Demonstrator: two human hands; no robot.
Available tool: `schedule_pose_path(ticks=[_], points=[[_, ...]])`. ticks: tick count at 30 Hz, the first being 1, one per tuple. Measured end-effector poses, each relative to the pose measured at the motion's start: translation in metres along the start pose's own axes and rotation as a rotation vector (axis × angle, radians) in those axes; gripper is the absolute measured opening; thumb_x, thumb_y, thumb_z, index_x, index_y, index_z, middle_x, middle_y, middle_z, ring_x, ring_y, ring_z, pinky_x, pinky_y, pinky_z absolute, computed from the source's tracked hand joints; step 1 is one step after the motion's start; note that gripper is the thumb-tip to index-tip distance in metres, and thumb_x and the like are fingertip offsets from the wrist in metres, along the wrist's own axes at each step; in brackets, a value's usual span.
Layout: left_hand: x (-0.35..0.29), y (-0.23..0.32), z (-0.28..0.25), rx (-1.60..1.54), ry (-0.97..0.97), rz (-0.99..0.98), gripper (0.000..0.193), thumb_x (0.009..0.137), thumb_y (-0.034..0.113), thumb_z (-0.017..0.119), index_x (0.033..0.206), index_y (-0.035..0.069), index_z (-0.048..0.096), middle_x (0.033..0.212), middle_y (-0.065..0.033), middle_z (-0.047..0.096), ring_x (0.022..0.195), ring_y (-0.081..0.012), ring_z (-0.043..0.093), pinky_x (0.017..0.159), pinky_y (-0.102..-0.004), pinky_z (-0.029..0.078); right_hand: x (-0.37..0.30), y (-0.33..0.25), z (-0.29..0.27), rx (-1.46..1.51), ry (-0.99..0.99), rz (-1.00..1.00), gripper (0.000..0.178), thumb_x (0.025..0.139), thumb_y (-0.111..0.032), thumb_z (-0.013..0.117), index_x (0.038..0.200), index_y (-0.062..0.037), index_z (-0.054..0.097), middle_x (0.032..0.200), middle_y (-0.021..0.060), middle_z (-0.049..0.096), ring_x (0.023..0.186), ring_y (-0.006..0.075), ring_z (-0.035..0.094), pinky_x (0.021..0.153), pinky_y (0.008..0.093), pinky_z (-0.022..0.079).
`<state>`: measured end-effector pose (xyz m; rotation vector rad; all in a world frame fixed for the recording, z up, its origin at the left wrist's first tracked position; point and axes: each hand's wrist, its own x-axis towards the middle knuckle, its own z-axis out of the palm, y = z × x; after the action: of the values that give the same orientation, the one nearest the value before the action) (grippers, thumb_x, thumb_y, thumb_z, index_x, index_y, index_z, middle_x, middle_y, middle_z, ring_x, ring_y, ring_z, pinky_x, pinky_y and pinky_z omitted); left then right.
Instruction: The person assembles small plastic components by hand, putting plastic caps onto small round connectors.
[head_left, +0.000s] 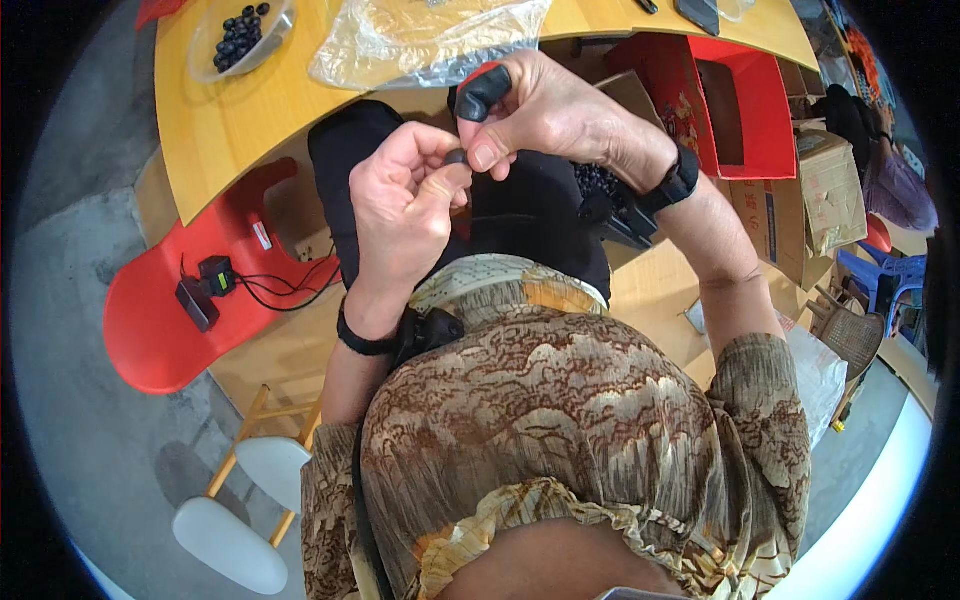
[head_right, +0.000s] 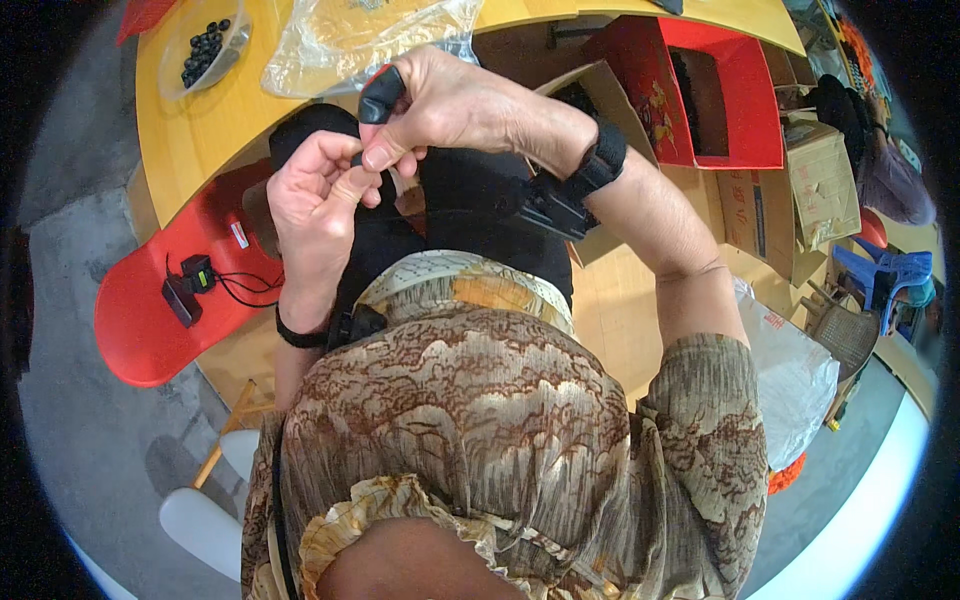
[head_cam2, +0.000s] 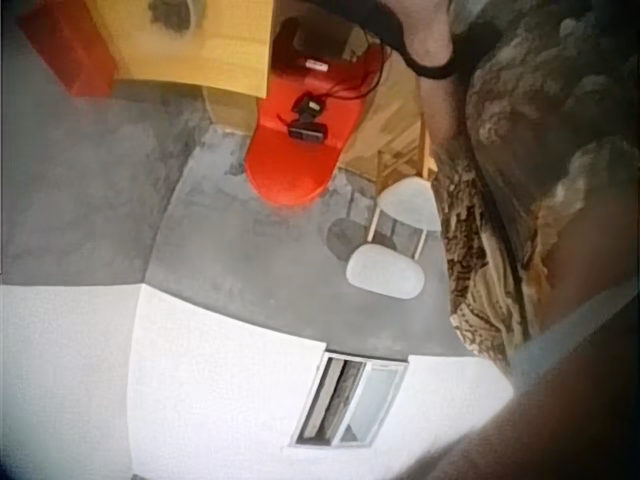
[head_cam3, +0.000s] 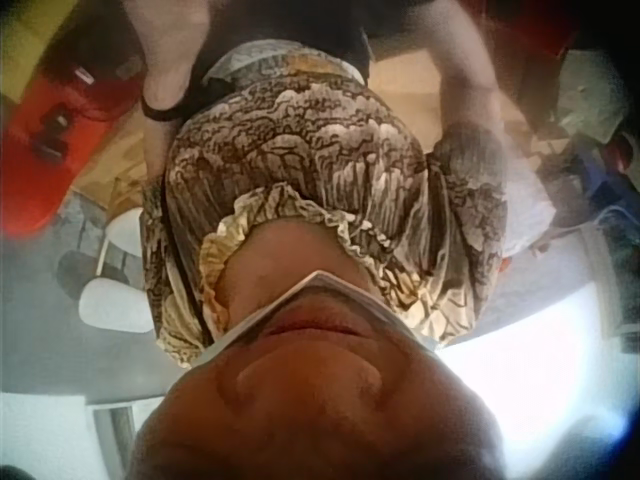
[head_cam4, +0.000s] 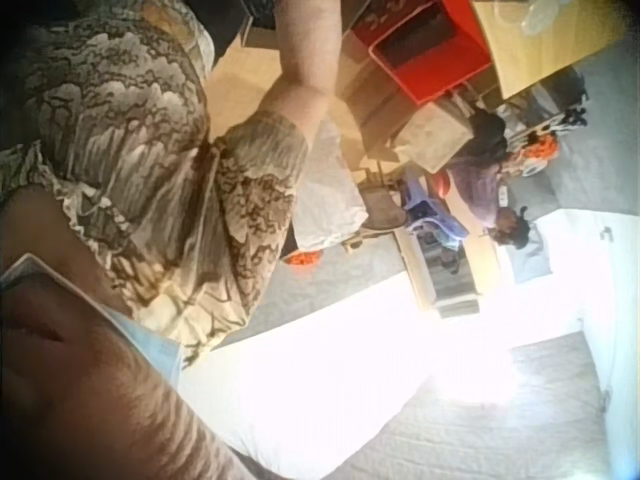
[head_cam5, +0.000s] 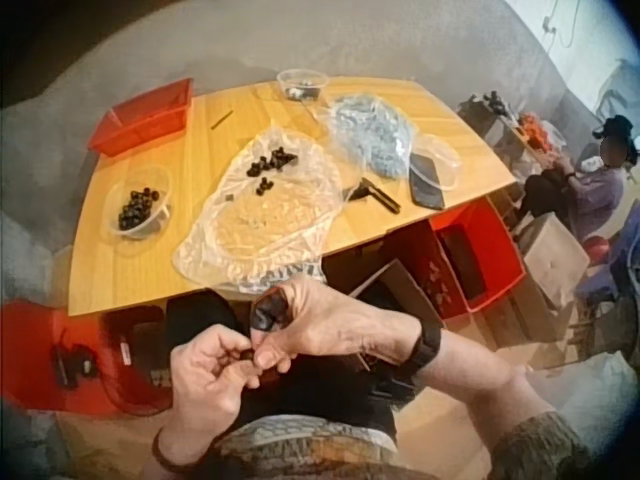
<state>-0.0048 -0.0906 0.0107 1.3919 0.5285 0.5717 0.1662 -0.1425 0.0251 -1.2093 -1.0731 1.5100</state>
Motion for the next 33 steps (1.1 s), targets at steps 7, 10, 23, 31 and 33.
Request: schedule_pose_path(ticks=[7, 10, 23, 31, 33], points=[[-0.001, 0.005, -0.002, -0.224, 0.045, -0.029, 0.008, 0.078, -0.004, 0.06, 0.085, -0.004, 0.057, 0.072, -0.0069, 0.062, 0.059, -0.0076, 0.057, 0.054, -0.0181, 0.047, -0.011, 0.007, 0.014, 0.285, 0.198, -0.09, 0.007, 0.072, -0.004, 0.069, 0.076, -0.0004, 0.064, 0.065, 0.005, 0.063, 0.055, 0.0103, 0.059, 0.051, 0.0215, 0.049], [-0.003, 0.008, -0.004, -0.198, 0.038, -0.021, 0.009, 0.077, -0.004, 0.061, 0.085, -0.005, 0.057, 0.072, -0.0083, 0.062, 0.059, -0.0086, 0.058, 0.054, -0.0185, 0.047, -0.016, 0.003, 0.022, 0.239, 0.255, -0.096, 0.008, 0.074, -0.004, 0.069, 0.078, 0.0005, 0.064, 0.067, 0.0056, 0.063, 0.056, 0.0106, 0.06, 0.052, 0.0225, 0.05], [-0.006, 0.01, -0.006, -0.135, 0.029, 0.013, 0.01, 0.078, -0.003, 0.062, 0.084, -0.005, 0.055, 0.076, -0.0093, 0.061, 0.059, -0.0113, 0.058, 0.055, -0.0206, 0.048, -0.02, 0.005, 0.031, 0.279, 0.283, -0.117, 0.007, 0.073, 0.003, 0.065, 0.078, 0.0012, 0.061, 0.066, 0.0052, 0.06, 0.057, 0.0096, 0.058, 0.053, 0.0203, 0.05], [-0.011, 0.009, 0.0, 0.036, 0.089, 0.136, 0.008, 0.08, -0.003, 0.06, 0.084, -0.004, 0.054, 0.075, -0.0072, 0.061, 0.061, -0.0088, 0.057, 0.056, -0.0192, 0.047, -0.029, 0.007, 0.044, 0.013, 0.391, -0.308, 0.008, 0.073, 0.007, 0.064, 0.074, 0.0008, 0.06, 0.071, 0.0031, 0.059, 0.06, 0.0067, 0.053, 0.053, 0.0194, 0.045], [-0.012, 0.008, 0.002, 0.041, 0.105, 0.128, 0.007, 0.08, -0.003, 0.059, 0.085, -0.004, 0.054, 0.075, -0.0059, 0.061, 0.062, -0.0082, 0.057, 0.057, -0.0186, 0.047, -0.028, 0.008, 0.044, 0.047, 0.385, -0.295, 0.008, 0.073, 0.007, 0.065, 0.074, 0.0007, 0.06, 0.071, 0.0032, 0.059, 0.06, 0.0067, 0.052, 0.053, 0.0196, 0.045]])
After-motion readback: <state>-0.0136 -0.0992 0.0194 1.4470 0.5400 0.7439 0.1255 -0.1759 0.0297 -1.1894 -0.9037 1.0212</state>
